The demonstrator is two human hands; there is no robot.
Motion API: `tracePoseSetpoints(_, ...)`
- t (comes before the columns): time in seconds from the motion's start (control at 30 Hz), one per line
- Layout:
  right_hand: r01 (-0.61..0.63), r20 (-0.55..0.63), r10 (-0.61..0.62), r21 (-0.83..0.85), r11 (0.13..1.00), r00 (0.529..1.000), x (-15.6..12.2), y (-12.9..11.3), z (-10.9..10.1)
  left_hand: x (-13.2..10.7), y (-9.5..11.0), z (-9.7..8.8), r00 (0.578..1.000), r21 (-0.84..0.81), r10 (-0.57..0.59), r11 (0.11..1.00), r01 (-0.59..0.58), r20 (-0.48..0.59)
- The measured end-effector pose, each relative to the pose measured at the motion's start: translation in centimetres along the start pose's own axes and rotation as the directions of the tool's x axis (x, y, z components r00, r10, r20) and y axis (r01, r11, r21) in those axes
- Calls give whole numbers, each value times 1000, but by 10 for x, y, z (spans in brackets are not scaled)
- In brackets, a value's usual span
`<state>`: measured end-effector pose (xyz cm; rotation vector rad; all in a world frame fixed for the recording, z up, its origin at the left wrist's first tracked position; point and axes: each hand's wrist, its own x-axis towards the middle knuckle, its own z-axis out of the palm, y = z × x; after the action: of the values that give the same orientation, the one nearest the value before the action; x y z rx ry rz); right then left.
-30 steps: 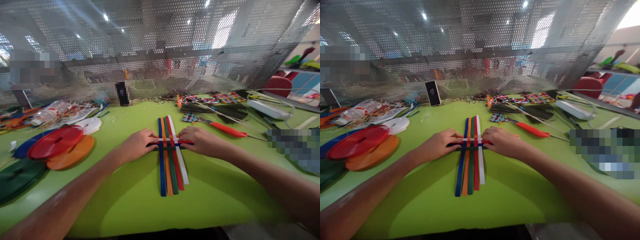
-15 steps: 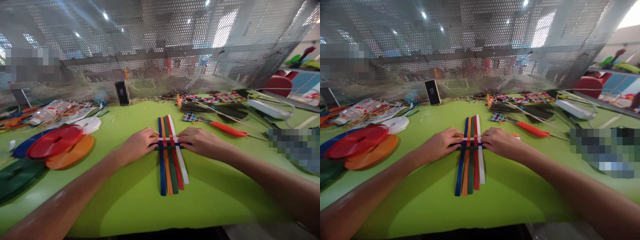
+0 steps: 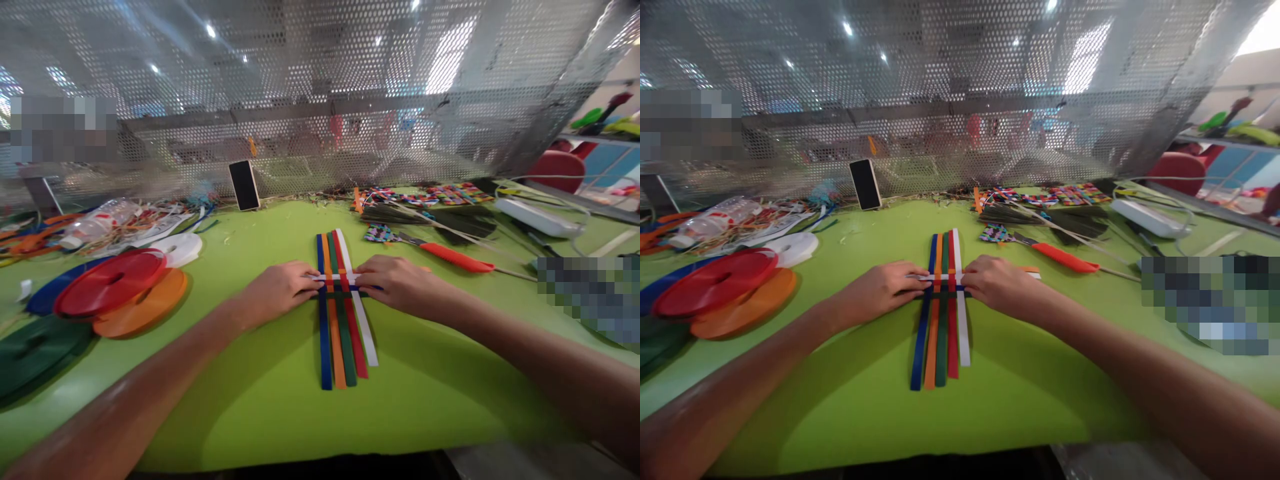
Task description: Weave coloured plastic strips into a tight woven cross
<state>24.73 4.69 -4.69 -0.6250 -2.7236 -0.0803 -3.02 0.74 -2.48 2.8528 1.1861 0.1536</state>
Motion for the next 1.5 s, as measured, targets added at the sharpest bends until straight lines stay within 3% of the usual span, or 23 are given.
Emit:
tracePoseSetpoints(0.43,-14,-6,14,44,999,1000,0,-3,-2,-2,2,-4,1000,-11,4,1000,-3,20)
tracePoseSetpoints(0.73,-66,145,51,98,993,988,-3,-6,-16,-2,5,-5,1000,-19,13,1000,-12,19)
tracePoseSetpoints(1.5,-6,99,1,54,999,995,0,-3,-12,0,1,0,999,7,50,999,-50,4)
